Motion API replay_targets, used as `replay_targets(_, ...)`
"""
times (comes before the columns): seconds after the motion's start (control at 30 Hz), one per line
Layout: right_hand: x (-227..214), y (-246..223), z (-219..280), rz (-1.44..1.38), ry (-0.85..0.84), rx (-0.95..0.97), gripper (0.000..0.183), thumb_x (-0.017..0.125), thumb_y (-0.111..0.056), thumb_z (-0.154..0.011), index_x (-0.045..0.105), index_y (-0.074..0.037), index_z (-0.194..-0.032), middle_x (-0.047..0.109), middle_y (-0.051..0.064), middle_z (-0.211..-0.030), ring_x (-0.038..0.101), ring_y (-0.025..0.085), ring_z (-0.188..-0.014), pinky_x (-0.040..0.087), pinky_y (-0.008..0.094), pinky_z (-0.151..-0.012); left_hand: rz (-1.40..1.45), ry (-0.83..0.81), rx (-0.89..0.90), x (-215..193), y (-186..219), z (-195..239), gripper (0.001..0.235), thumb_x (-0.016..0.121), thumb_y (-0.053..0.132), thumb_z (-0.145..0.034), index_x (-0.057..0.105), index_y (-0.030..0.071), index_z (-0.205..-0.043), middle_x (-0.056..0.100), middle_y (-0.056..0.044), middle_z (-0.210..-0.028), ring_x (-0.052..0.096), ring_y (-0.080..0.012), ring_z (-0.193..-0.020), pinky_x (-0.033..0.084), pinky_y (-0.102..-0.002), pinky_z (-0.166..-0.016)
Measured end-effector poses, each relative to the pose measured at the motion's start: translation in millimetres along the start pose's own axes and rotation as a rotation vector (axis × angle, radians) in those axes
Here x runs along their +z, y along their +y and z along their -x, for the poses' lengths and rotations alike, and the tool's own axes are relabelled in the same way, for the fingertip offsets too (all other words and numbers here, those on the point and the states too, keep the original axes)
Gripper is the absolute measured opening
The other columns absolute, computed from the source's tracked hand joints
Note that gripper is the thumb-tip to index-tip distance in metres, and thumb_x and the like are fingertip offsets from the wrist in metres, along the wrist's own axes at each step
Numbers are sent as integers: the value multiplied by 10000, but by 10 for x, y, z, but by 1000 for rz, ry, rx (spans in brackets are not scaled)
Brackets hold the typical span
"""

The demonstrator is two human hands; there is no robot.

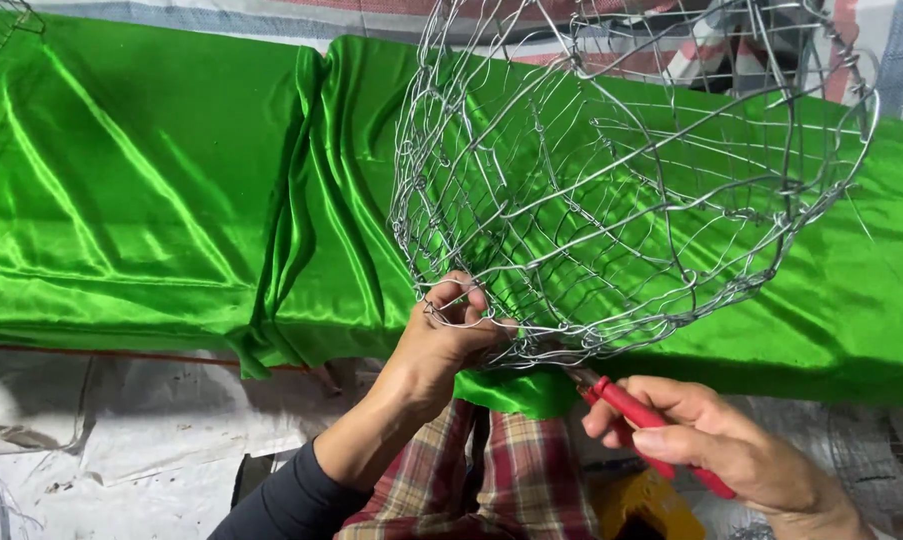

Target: Assembling a wire basket by cutting and twisting wire mesh using pliers

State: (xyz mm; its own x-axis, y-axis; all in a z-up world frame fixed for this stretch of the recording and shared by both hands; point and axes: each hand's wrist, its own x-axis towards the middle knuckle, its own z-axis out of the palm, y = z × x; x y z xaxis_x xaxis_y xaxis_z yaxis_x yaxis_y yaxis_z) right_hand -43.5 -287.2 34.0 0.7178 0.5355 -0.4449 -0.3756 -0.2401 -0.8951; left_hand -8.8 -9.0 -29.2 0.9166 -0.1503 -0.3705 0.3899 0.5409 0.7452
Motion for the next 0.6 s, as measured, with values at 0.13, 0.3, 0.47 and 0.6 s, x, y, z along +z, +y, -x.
replay_targets(0.13,18,-5,-4,15,-2,-39,451,673,-261,-838,805,24,-1162,836,123,-1125,778,240,-988,580,366,-890,10,48,33,18,-34,-28,430,823,-52,-750,482,193,-844,463,74,-743,568,-85,-610,370,-259,-500)
replay_targets(0.3,90,-84,-61,138,102,78,349,672,-255,-876,855,15,-999,784,99,-895,691,167,-796,507,298,-669,-19,34,35,46,-48,-1,404,809,-45,-757,487,190,-829,457,41,-625,460,-88,-526,392,-253,-507)
replay_targets(0.47,199,-153,-35,285,264,-28,347,658,-282,-905,848,-2,-831,838,82,-793,726,183,-658,556,302,-636,24,37,47,107,33,104,308,769,-18,-813,545,170,-910,548,32,-642,518,-79,-569,334,-262,-523)
replay_targets(0.6,211,-154,-83,253,328,-186,341,636,-247,-944,818,32,-870,799,115,-799,722,186,-638,597,297,-631,-181,-72,264,234,149,342,524,799,179,-784,541,109,-1234,657,-45,-985,647,-190,-926,579,-361,-843)
